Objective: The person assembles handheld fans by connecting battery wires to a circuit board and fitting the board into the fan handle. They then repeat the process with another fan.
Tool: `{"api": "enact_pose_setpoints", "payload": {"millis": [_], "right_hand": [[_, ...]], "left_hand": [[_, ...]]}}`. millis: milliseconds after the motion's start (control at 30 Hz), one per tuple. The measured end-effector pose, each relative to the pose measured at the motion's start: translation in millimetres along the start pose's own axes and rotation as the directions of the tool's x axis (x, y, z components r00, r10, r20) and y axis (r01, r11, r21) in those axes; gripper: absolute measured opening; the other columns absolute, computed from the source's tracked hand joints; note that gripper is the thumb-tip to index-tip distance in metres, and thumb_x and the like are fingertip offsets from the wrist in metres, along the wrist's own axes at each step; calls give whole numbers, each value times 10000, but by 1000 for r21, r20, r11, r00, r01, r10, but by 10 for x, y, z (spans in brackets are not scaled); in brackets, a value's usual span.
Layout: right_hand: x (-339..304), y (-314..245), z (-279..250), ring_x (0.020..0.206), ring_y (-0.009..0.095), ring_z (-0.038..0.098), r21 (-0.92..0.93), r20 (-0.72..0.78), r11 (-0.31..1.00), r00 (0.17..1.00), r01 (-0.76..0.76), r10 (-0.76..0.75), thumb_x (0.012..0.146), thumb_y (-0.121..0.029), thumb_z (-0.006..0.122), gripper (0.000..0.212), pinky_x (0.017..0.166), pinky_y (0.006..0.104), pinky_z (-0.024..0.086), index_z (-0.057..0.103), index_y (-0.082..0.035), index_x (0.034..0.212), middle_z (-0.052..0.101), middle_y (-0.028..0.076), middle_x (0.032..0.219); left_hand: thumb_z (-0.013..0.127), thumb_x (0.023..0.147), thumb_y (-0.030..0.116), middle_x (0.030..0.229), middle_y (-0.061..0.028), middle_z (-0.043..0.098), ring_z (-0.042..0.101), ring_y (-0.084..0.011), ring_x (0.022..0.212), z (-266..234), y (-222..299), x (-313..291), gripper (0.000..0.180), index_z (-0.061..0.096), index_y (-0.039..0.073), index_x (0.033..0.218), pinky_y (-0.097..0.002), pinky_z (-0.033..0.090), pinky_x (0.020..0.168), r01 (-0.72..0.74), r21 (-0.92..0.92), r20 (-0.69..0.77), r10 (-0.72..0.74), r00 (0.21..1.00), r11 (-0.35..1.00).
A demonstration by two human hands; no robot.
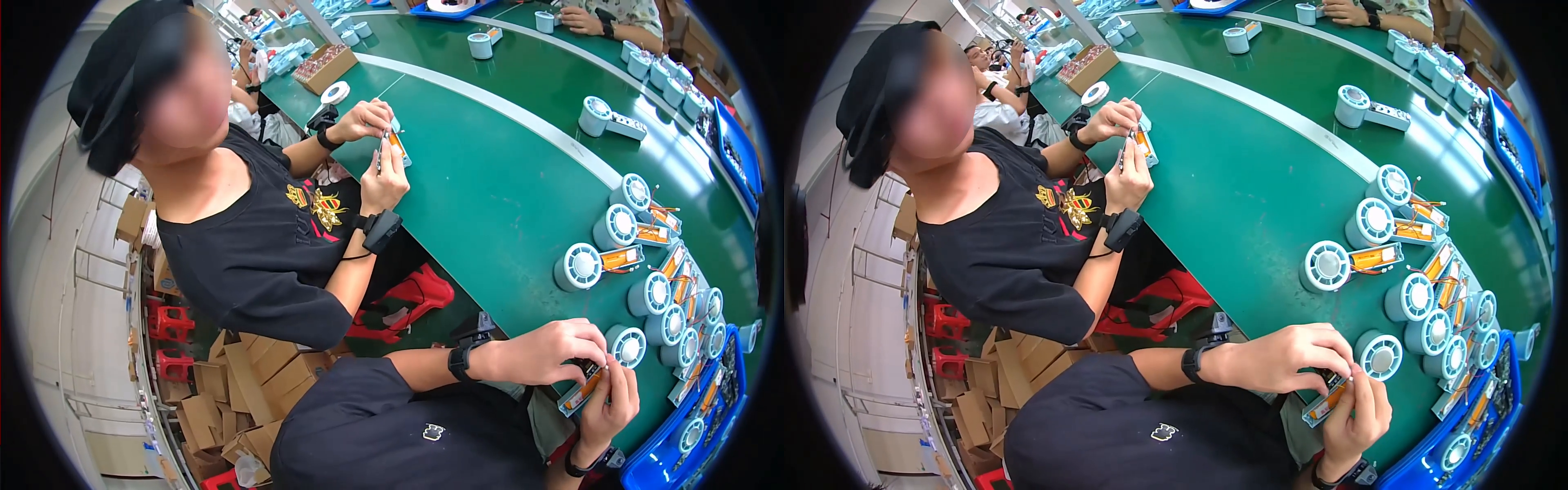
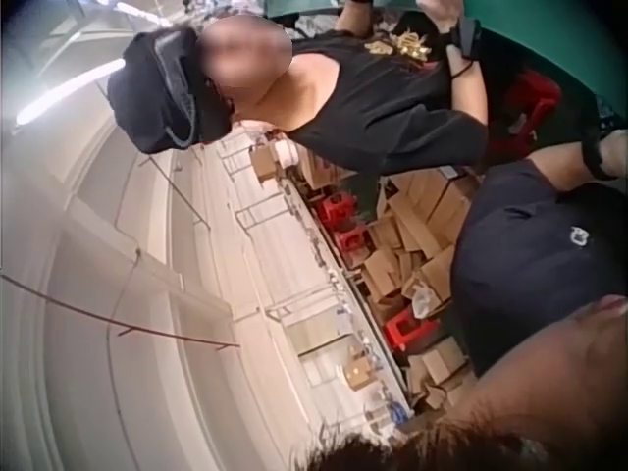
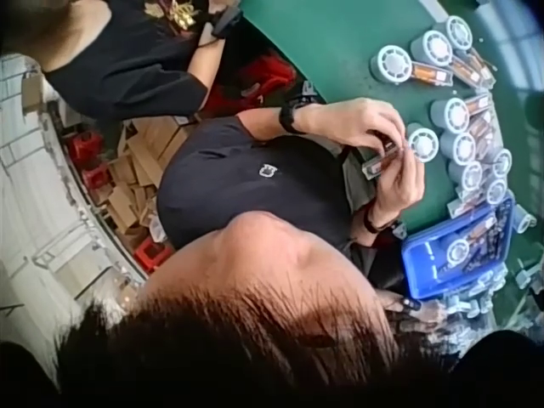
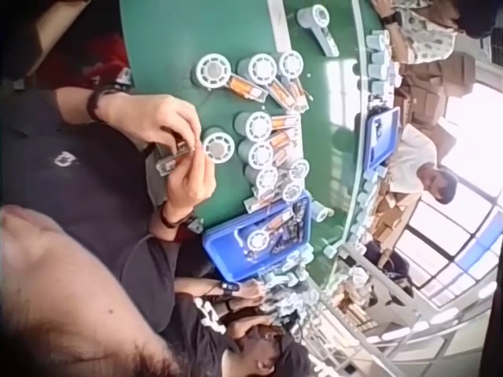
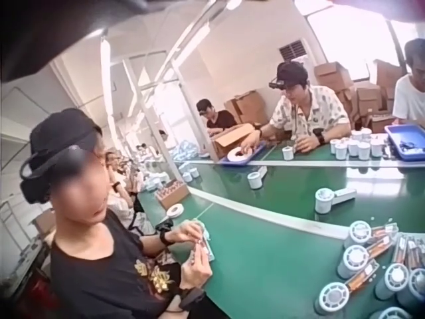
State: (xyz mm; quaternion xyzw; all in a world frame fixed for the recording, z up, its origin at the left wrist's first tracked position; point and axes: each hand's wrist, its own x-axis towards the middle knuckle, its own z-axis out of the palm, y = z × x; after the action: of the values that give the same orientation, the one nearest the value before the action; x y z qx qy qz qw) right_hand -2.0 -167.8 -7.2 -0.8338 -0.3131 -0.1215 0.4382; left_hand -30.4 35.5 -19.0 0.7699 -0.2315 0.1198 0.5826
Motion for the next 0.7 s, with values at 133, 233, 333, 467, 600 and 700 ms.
{"api": "enact_pose_setpoints", "payload": {"millis": [133, 233, 333, 467, 600, 700], "right_hand": [[19, 25, -37, 676, 263, 646, -13, 41, 999, 998, 50, -49, 903, 93, 629, 174, 591, 343, 485, 701, 75, 1060, 672, 170, 863], [25, 73, -80, 663, 276, 640, -30, 78, 997, 995, 71, -69, 883, 101, 626, 198, 581, 350, 477, 702, 77, 1065, 665, 169, 852], [44, 81, -99, 674, 289, 652, 26, 160, 991, 978, 129, -132, 844, 116, 621, 228, 578, 354, 472, 702, 82, 1054, 670, 172, 862], [35, 77, -111, 587, 275, 630, 10, 59, 989, 988, 144, -145, 770, 88, 656, 251, 524, 358, 466, 719, 55, 1011, 673, 161, 810], [187, -16, -162, 592, 281, 656, 35, 134, 982, 973, 187, -190, 750, 78, 656, 254, 525, 360, 498, 729, 28, 988, 692, 156, 832], [238, 78, -109, 617, 285, 685, 111, 133, 976, 970, 189, -203, 743, 61, 678, 232, 542, 359, 526, 722, 12, 966, 715, 140, 875]], "left_hand": [[818, 750, 38, 1080, -95, 632, 614, -283, 1000, 79, -22, -4, 371, 713, 52, 1105, -376, 530, 858, 0, -30, -85, -2, 996, 1000], [822, 733, 23, 1071, -86, 621, 609, -281, 975, 115, -22, -19, 398, 722, 62, 1117, -383, 530, 852, -14, -55, -139, 7, 990, 998], [823, 727, 18, 1072, -88, 625, 611, -278, 983, 153, -10, -15, 404, 727, 63, 1117, -383, 530, 849, -7, -43, -129, 2, 992, 999], [832, 720, 23, 1062, -89, 636, 618, -275, 989, 185, -34, 42, 409, 736, 68, 1115, -381, 532, 841, -33, -53, -105, 27, 994, 998], [850, 709, 23, 1060, -92, 675, 660, -278, 993, 107, 23, 30, 417, 759, 75, 1113, -402, 559, 937, 4, -41, -102, -8, 995, 999], [851, 709, 2, 1055, -90, 699, 694, -281, 972, 52, 49, 45, 405, 777, 74, 1100, -446, 559, 1020, 46, 45, -83, -42, 996, 998]]}}
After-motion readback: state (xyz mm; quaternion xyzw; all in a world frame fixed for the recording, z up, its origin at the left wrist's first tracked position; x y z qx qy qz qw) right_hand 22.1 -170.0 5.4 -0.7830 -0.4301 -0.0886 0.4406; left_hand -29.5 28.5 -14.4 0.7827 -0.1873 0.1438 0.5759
